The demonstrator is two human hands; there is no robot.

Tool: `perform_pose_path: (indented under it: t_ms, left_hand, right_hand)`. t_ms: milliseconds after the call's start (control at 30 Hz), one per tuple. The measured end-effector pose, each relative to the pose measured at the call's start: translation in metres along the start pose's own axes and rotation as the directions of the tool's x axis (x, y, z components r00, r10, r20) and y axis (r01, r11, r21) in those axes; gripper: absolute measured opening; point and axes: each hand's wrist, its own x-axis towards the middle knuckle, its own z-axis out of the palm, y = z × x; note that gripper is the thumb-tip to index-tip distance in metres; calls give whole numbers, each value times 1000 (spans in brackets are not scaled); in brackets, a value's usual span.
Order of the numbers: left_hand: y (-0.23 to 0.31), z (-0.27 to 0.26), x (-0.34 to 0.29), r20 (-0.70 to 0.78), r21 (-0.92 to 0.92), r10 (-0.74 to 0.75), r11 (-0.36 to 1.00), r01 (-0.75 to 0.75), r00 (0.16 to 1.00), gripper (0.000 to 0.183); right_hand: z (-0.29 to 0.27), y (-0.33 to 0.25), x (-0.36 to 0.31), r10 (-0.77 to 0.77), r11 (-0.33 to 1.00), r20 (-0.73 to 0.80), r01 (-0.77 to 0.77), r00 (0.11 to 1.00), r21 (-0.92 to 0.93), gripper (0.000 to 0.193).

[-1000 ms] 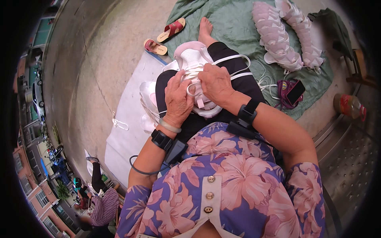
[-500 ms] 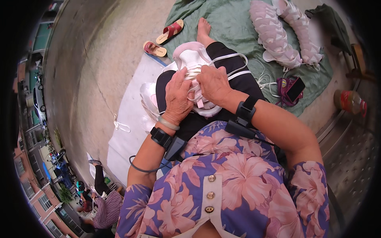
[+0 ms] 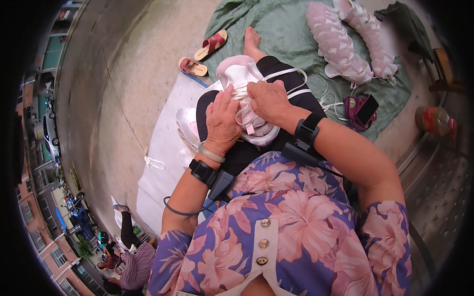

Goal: Insert and thread laces into a new pair of pink and white sneakers.

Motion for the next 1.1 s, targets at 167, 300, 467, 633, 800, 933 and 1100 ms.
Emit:
perform_pose_path:
  t_ms: [167, 300, 467, 633, 800, 933, 1100]
  left_hand:
    - [2, 6, 0, 0, 27, -2, 1000, 2, 1000, 31]
    - [-2, 13, 1, -33, -21, 20, 1000, -21, 999, 24]
    - [-5, 18, -1, -66, -16, 35, 999, -36, 997, 20]
    - [-3, 10, 0, -82, -95, 15, 995, -23, 997, 21]
    - [6, 17, 0, -110, -116, -94, 990, 81, 989, 16]
    - [-3, 25, 3, -171, -267, -95, 963, 46, 981, 12]
    - [-3, 16, 0, -90, -541, -228, 829, 145, 970, 7]
  right_hand:
    - [7, -5, 4, 64, 987, 43, -57, 997, -154, 11]
    - [15, -6, 4, 68, 983, 26, -62, 997, -174, 11]
    - [20, -1, -1, 11, 994, 7, -10, 1000, -106, 12]
    - [17, 4, 0, -57, 997, -68, 52, 996, -64, 6]
    - [12, 5, 4, 55, 997, 128, -48, 990, -55, 8]
    - [9, 7, 2, 5, 998, 78, -10, 997, 69, 7]
    - [-8, 10, -1, 49, 951, 125, -85, 991, 298, 14]
